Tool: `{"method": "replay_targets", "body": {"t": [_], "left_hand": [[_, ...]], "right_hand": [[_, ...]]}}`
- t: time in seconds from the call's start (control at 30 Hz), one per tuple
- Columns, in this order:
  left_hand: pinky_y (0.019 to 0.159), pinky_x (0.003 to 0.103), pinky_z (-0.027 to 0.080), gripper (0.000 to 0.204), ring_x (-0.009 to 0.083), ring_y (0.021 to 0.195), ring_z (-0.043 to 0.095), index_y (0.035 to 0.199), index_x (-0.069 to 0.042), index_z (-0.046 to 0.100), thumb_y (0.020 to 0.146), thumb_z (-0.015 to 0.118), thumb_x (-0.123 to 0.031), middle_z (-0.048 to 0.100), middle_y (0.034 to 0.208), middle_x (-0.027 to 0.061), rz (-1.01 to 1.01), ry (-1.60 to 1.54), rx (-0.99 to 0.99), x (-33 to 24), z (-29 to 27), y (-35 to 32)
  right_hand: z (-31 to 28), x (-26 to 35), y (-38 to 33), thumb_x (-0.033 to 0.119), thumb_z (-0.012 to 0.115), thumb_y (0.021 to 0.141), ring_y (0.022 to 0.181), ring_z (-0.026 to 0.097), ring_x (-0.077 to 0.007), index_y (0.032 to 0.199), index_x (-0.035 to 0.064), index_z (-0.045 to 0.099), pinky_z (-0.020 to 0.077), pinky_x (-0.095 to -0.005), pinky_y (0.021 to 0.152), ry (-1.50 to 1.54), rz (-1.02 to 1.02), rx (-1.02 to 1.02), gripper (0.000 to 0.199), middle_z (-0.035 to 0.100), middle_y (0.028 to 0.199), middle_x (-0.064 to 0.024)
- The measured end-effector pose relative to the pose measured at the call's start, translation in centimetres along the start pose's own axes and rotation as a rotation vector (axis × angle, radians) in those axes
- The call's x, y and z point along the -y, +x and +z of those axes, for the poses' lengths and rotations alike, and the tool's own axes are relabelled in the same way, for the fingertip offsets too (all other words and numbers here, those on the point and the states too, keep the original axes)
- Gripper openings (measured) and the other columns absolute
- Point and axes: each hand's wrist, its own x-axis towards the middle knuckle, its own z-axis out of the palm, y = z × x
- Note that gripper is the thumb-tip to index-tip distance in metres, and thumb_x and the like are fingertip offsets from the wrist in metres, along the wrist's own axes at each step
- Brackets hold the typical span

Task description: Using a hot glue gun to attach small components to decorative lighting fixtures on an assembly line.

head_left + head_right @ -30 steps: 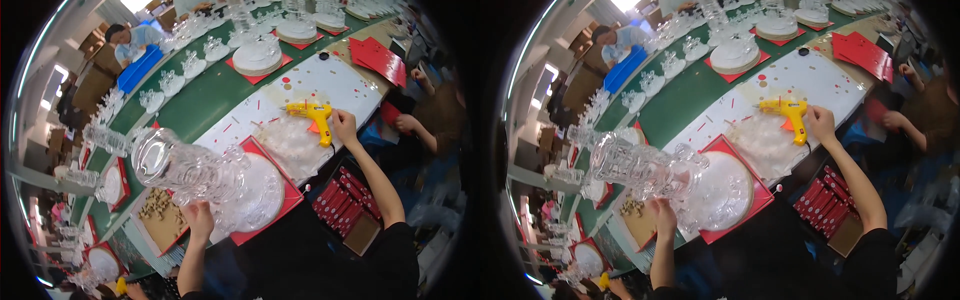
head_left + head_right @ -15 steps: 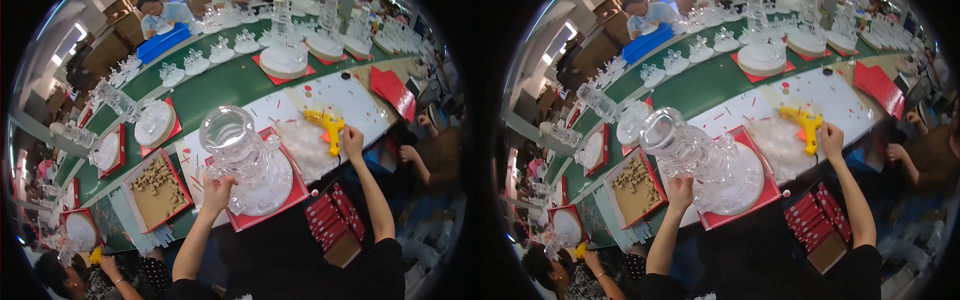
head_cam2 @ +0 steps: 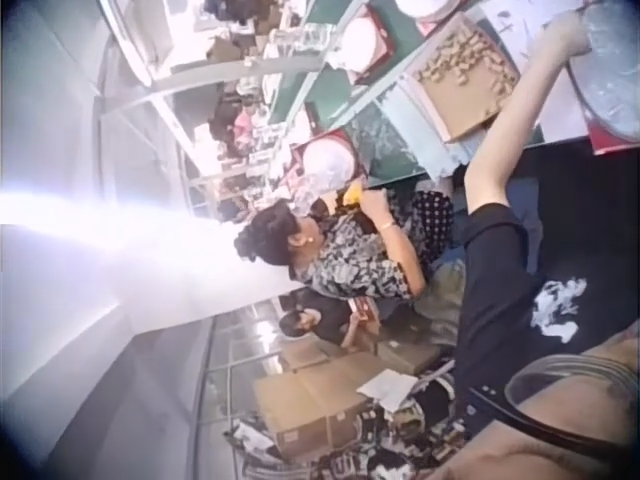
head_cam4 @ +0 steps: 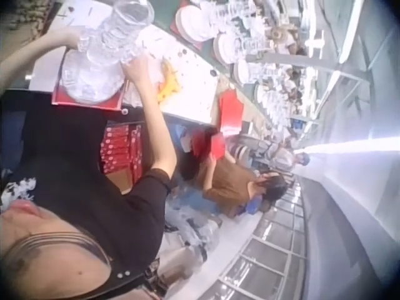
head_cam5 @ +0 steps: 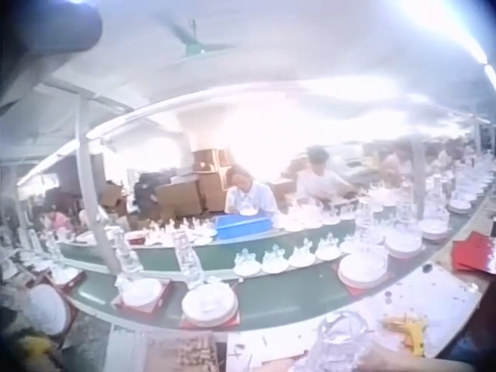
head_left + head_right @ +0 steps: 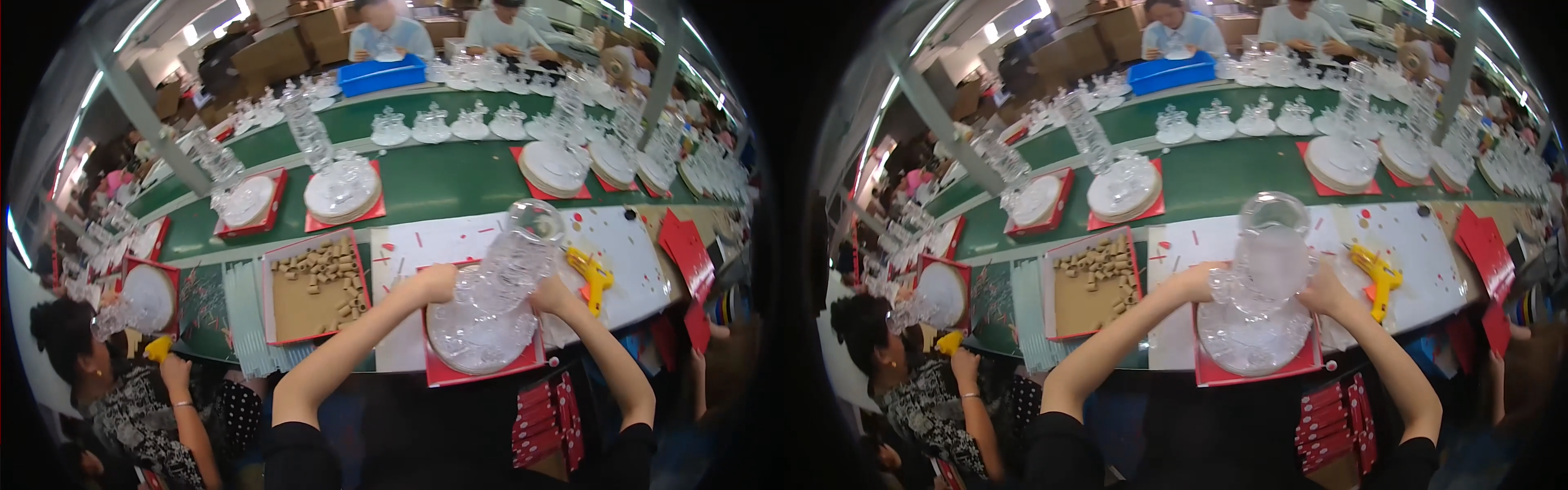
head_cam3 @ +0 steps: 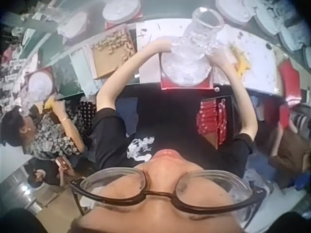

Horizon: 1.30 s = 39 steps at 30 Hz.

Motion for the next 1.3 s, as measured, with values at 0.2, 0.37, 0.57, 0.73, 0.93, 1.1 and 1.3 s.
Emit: {"method": "replay_targets", "body": {"t": [0.2, 0.37, 0.57, 0.73, 0.93, 1.1, 1.3], "left_hand": [[0.070, 0.044, 0.055, 0.040, 0.0392, 0.077, 0.067, 0.090, 0.006, 0.065, 0.061, 0.072, -0.021, 0.067, 0.081, 0.0233, -0.210, 0.061, 0.016, -6.4, -3.2, -2.9], [0.073, 0.040, 0.056, 0.037, 0.0316, 0.088, 0.069, 0.089, 0.006, 0.068, 0.058, 0.073, -0.014, 0.068, 0.093, 0.0229, -0.251, 0.151, 0.114, -9.2, -3.7, -1.5], [0.076, 0.040, 0.055, 0.029, 0.0303, 0.087, 0.069, 0.083, -0.004, 0.072, 0.066, 0.070, -0.027, 0.070, 0.090, 0.0169, -0.283, 0.126, 0.050, -9.0, -3.6, -1.4], [0.077, 0.040, 0.055, 0.030, 0.0330, 0.087, 0.068, 0.084, -0.006, 0.072, 0.067, 0.070, -0.030, 0.070, 0.090, 0.0187, -0.258, 0.130, -0.083, -7.9, -3.1, -0.2], [0.078, 0.038, 0.053, 0.020, 0.0316, 0.089, 0.067, 0.096, 0.001, 0.065, 0.084, 0.059, -0.014, 0.068, 0.090, 0.0188, -0.003, -0.505, -0.699, -4.9, -2.1, -6.8], [0.082, 0.035, 0.049, 0.015, 0.0205, 0.095, 0.060, 0.103, 0.001, 0.057, 0.091, 0.055, -0.008, 0.060, 0.100, 0.0125, -0.048, -0.768, -0.635, -10.6, -0.7, -18.4], [0.087, 0.040, 0.047, 0.017, 0.0212, 0.097, 0.059, 0.101, 0.000, 0.056, 0.088, 0.059, -0.011, 0.059, 0.102, 0.0157, 0.329, -0.138, -0.511, -13.5, 2.2, -18.8]], "right_hand": [[1.0, 2.5, 0.1, 0.020, 0.055, 0.088, 0.106, 0.054, -0.0322, 0.123, 0.0045, 0.053, 0.0398, -0.0412, 0.098, -0.345, -0.068, 0.263, 0.039, 0.059, 0.114, -0.0169], [-0.6, 5.7, 1.4, 0.019, 0.059, 0.086, 0.112, 0.052, -0.0287, 0.138, 0.0012, 0.042, 0.0364, -0.0376, 0.101, -0.269, 0.078, 0.254, 0.057, 0.055, 0.125, -0.0157], [3.1, -3.7, -1.3, 0.020, 0.065, 0.081, 0.120, 0.047, -0.0285, 0.141, 0.0032, 0.041, 0.0322, -0.0400, 0.105, 0.130, 0.364, 0.326, 0.067, 0.051, 0.130, -0.0163], [2.9, -7.8, -3.1, 0.014, 0.063, 0.082, 0.098, 0.056, -0.0244, 0.116, 0.0018, 0.057, 0.0421, -0.0387, 0.087, -0.087, 0.213, 0.300, 0.036, 0.061, 0.106, -0.0109], [1.3, -2.6, -2.3, 0.015, 0.060, 0.089, 0.092, 0.058, -0.0192, 0.104, 0.0003, 0.060, 0.0456, -0.0352, 0.077, 0.101, 0.218, 0.096, 0.021, 0.061, 0.099, -0.0074], [-6.6, -2.7, -12.3, 0.052, 0.061, 0.087, 0.118, 0.045, -0.0278, 0.148, 0.0215, 0.021, 0.0420, -0.0613, 0.079, 0.177, 0.507, 0.670, 0.079, 0.031, 0.143, -0.0083], [-6.6, 13.5, -5.4, 0.027, 0.068, 0.082, 0.080, 0.067, -0.0334, 0.117, 0.0060, 0.060, 0.0524, -0.0422, 0.078, 0.096, 0.672, 0.810, 0.042, 0.069, 0.085, -0.0167]]}}
